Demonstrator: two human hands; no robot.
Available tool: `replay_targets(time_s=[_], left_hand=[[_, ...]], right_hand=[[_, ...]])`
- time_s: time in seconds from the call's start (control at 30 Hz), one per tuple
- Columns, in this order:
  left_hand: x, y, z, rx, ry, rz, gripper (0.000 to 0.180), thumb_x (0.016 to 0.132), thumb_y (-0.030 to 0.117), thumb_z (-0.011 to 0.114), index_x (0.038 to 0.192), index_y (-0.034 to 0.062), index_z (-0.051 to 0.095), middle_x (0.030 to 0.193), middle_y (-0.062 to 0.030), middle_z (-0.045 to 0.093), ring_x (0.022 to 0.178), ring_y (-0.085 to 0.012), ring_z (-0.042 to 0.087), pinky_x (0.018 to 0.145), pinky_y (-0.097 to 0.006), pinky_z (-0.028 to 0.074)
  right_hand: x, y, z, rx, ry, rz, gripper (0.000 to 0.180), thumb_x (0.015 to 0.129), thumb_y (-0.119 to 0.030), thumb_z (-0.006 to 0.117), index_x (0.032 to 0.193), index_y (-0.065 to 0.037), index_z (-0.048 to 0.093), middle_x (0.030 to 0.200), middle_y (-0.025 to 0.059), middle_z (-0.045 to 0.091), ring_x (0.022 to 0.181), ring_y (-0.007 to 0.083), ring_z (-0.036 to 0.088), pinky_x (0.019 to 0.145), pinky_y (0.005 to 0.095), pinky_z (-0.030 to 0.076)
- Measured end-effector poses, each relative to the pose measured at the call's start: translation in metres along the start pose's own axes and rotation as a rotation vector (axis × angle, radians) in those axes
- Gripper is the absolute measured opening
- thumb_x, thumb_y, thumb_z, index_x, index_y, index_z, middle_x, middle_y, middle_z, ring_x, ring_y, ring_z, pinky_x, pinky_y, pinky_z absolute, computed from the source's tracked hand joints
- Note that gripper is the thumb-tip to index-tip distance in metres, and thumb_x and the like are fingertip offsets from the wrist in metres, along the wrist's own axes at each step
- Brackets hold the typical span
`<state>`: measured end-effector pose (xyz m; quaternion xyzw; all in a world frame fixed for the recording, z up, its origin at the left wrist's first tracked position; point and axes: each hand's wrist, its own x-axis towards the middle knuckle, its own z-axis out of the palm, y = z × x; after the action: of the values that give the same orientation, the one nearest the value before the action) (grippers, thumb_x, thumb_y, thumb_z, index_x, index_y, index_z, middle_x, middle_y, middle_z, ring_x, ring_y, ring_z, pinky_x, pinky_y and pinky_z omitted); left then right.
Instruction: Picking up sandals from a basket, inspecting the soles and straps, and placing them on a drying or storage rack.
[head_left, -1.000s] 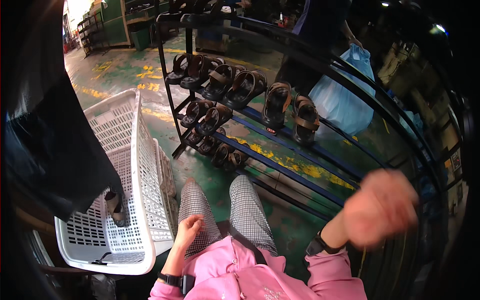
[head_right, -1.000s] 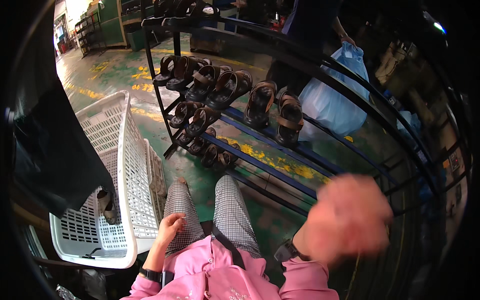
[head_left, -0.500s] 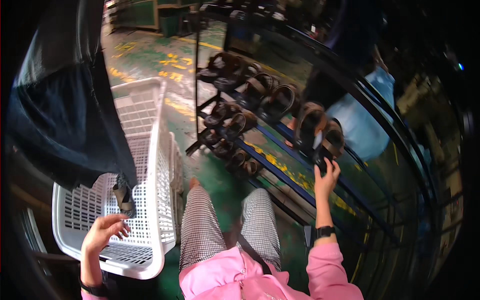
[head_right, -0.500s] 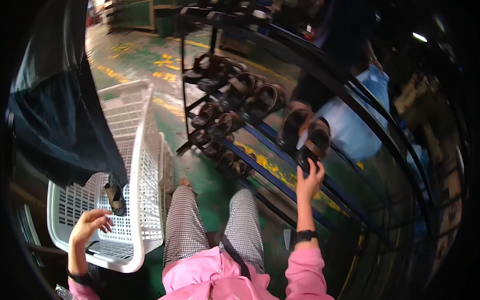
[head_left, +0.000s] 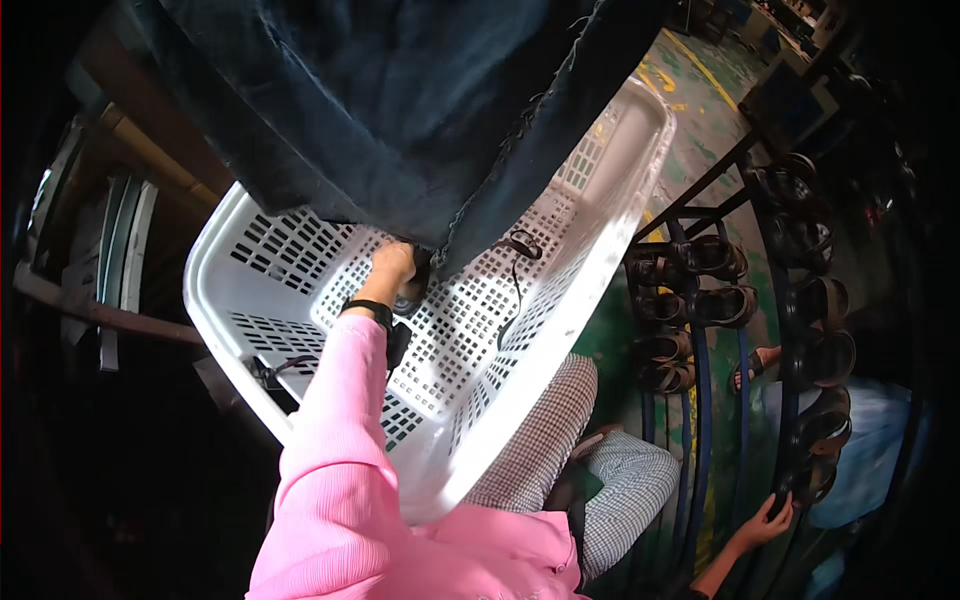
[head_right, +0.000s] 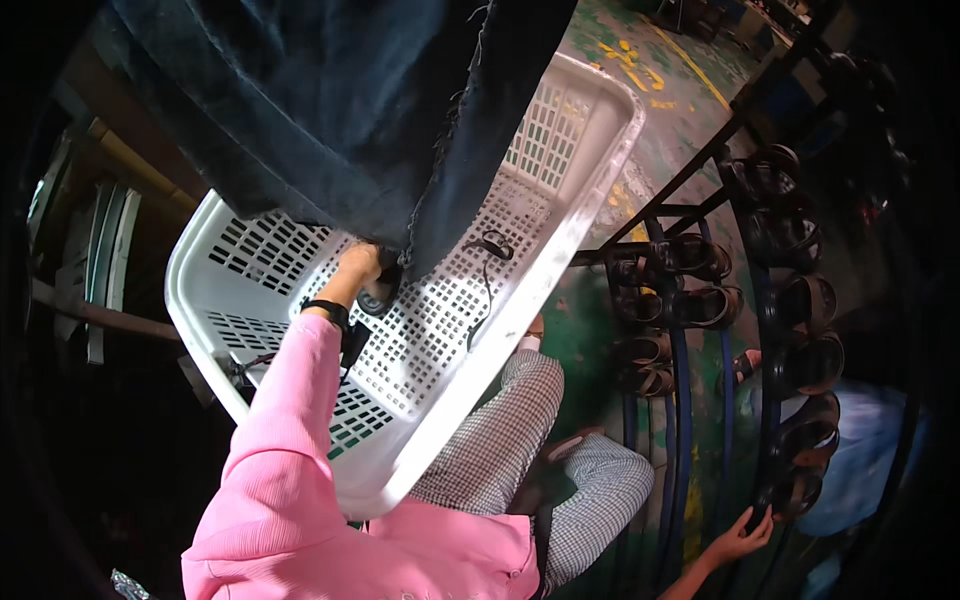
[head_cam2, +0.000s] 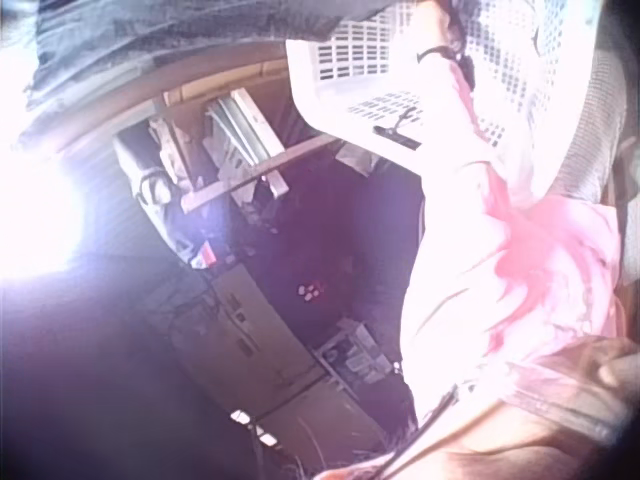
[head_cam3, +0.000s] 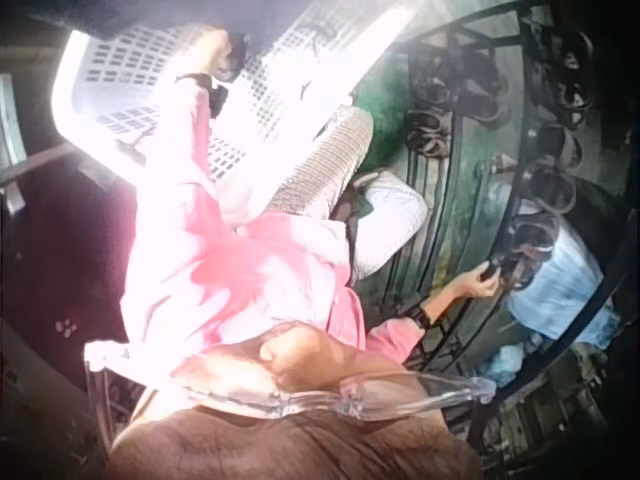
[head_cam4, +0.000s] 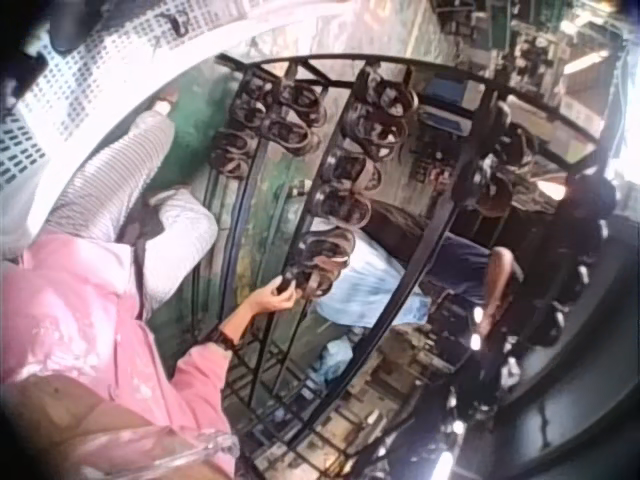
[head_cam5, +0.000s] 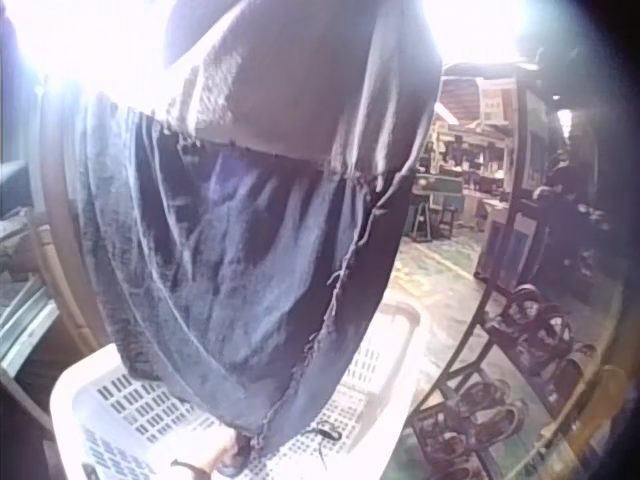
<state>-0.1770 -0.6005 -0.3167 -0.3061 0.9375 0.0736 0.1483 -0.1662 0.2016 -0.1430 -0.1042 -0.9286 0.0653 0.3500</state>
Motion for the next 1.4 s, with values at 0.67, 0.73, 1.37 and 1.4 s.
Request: replay_targets(time_s=[0.67,0.73,1.37,1.4], left_hand=[[-0.158,0.017,-0.148,0.366,-0.253,0.639,0.026,0.072,0.011,0.058,0.093,0.0167,0.071,0.098,-0.0076,0.067,0.093,-0.0263,0.064,0.081,-0.036,0.050],[-0.202,0.019,-0.184,0.342,0.026,0.743,0.011,0.067,0.010,0.061,0.077,0.0106,0.067,0.082,-0.0058,0.060,0.082,-0.0248,0.063,0.071,-0.036,0.049],[-0.407,0.179,-0.177,-0.081,0.701,1.377,0.029,0.063,0.021,0.062,0.090,0.0100,0.068,0.096,0.0005,0.054,0.085,-0.0215,0.051,0.077,-0.032,0.047],[-0.412,0.182,-0.168,-0.130,0.603,1.380,0.032,0.065,0.017,0.063,0.096,0.0084,0.068,0.110,-0.0016,0.058,0.091,-0.0233,0.054,0.076,-0.032,0.048]], right_hand=[[-0.042,-0.149,-0.015,0.902,-0.375,0.373,0.025,0.092,-0.007,0.052,0.116,0.000,0.056,0.111,0.0087,0.061,0.103,0.0159,0.057,0.077,0.0261,0.045],[-0.051,-0.193,-0.022,1.064,-0.529,0.328,0.023,0.091,-0.005,0.052,0.112,0.001,0.057,0.103,0.0082,0.062,0.095,0.0140,0.059,0.075,0.0250,0.045],[-0.082,-0.244,-0.095,1.396,-1.387,0.123,0.063,0.078,-0.003,0.071,0.132,0.007,0.041,0.115,0.0120,0.060,0.105,0.0156,0.056,0.094,0.0278,0.042],[-0.090,-0.228,-0.091,1.407,-1.360,0.107,0.063,0.078,-0.003,0.071,0.132,0.007,0.041,0.115,0.0120,0.060,0.105,0.0156,0.056,0.094,0.0278,0.042]])
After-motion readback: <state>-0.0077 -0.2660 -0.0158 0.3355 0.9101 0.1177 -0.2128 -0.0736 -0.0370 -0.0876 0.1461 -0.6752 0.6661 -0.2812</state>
